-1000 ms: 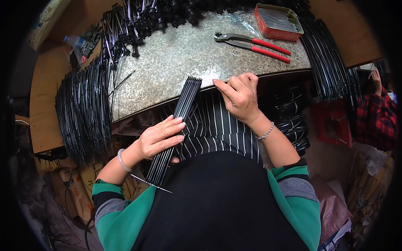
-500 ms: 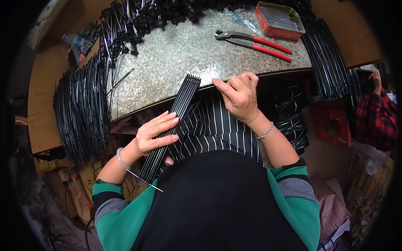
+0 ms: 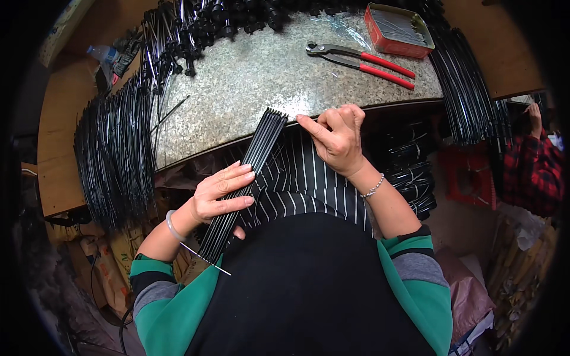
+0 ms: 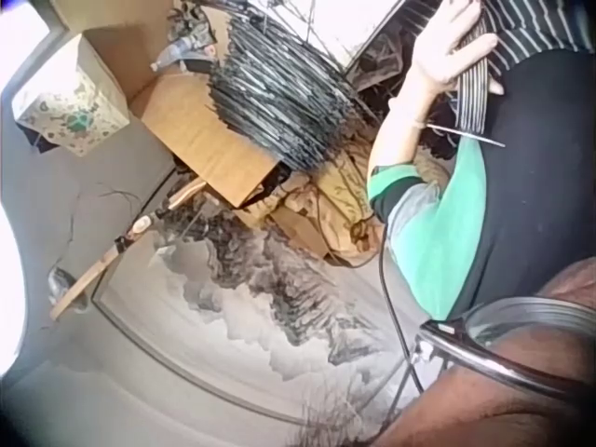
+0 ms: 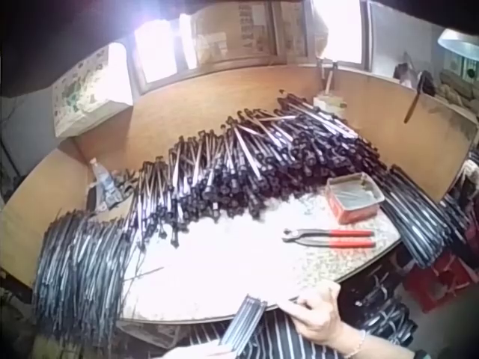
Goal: Assembling small black plastic parts by inserting plastic sticks into a central hub and securing them using pliers.
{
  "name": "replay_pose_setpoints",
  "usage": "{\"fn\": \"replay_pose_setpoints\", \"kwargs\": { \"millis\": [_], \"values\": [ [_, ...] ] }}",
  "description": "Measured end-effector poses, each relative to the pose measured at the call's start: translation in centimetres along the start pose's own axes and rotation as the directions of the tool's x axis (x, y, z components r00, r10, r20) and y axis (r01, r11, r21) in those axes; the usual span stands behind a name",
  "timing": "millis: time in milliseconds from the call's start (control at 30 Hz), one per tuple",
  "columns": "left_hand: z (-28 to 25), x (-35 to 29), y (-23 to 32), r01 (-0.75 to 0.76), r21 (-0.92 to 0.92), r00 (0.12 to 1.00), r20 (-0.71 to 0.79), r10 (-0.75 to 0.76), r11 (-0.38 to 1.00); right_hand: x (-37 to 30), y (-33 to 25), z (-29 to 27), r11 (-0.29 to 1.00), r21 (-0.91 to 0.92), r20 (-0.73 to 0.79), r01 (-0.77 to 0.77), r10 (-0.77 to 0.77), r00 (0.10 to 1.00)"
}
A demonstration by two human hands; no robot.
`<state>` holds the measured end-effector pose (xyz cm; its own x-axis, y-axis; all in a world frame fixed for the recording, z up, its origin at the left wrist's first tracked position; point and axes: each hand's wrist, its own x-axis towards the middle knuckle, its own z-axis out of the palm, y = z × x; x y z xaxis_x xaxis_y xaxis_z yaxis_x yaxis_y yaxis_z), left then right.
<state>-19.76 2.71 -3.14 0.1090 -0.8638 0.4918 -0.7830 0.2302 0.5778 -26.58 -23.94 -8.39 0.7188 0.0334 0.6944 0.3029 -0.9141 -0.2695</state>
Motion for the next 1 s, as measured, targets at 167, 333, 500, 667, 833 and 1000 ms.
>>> {"fn": "replay_pose_setpoints", "kwargs": {
  "millis": [167,333,500,667,833,1000],
  "values": [
    [0.0,-0.2,-0.3,-0.008,0.018,1.000,0.008,0.008,1.000,0.0,0.6,-0.4,1.000,0.018,0.033,0.018,-0.019,0.999],
    [0.2,0.3,-0.2,-0.094,0.038,0.994,0.066,0.091,0.995,0.6,-0.1,0.0,0.999,0.033,0.053,0.039,-0.041,0.998],
    [0.2,0.1,-0.1,-0.087,0.056,0.995,0.053,0.084,0.995,0.4,-0.3,0.1,1.000,-0.016,0.076,0.027,-0.026,0.997],
    [0.4,-0.1,0.0,-0.069,0.063,0.996,0.054,0.065,0.996,0.3,-0.4,0.2,0.999,-0.029,0.080,0.030,-0.028,0.996],
    [0.5,0.0,0.2,-0.051,0.040,0.997,0.056,0.049,0.998,0.5,-0.7,0.4,1.000,-0.029,0.084,0.008,-0.005,0.996],
    [0.5,-0.1,-0.1,-0.062,0.088,0.997,0.058,0.057,0.994,0.8,-0.7,0.0,0.999,-0.052,0.124,-0.005,0.011,0.992]
  ]
}}
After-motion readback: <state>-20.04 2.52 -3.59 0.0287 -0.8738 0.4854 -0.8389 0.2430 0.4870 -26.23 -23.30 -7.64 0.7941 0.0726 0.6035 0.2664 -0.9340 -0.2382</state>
